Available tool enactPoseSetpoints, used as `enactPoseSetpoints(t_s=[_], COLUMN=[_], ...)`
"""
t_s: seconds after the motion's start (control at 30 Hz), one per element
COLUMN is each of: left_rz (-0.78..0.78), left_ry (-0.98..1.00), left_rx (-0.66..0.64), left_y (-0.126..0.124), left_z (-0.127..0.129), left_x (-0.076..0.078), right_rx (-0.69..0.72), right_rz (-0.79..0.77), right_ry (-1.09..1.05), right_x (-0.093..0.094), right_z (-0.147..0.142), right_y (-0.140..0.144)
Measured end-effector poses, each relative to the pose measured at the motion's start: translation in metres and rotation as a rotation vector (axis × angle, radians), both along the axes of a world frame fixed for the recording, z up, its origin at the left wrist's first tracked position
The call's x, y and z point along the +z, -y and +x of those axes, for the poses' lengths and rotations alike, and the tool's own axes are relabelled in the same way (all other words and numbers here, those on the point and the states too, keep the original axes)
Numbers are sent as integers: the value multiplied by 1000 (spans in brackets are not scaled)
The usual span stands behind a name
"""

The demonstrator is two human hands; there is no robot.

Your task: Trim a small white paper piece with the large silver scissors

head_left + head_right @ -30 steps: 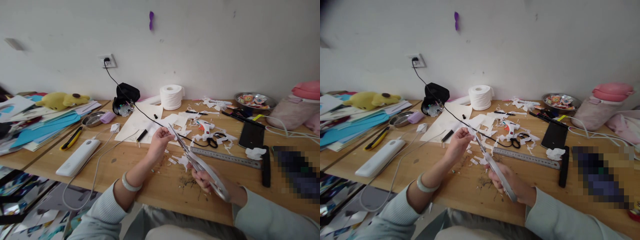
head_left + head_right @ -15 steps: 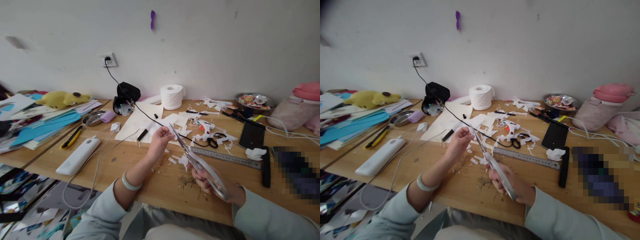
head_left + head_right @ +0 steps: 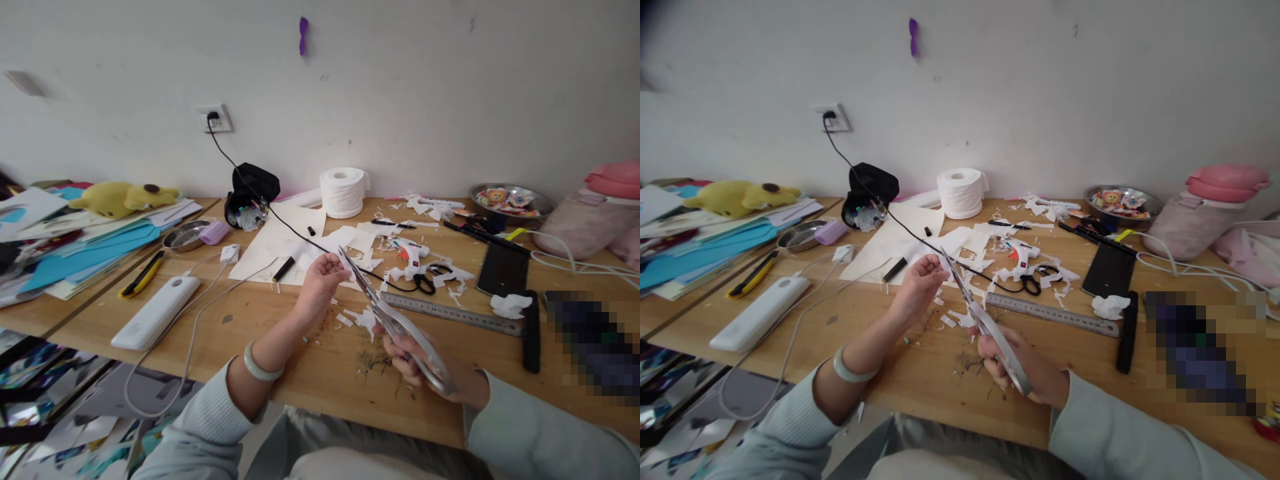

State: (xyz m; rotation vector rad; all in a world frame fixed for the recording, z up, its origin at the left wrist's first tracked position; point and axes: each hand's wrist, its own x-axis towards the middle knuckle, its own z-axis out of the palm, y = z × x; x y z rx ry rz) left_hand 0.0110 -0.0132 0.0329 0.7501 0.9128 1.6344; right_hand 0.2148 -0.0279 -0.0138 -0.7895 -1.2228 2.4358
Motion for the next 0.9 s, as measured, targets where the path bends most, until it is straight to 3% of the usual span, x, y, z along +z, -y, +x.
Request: enactPoseSetpoints(t_s=[0.47,0.77,0.9], left_rz=[-1,-57,-62], left_ry=[-2,-50,-111], left_rx=[-18,31,7], left_y=[0,0,0], left_z=[0,0,0], left_x=[-2,-1,-1], right_rx=[19,-30,-36], right_rz=[10,-145,-135], right_ry=[5,-27,-24], right_x=[20,23,25], right_z=[0,2,2], right_y=[2,0,0])
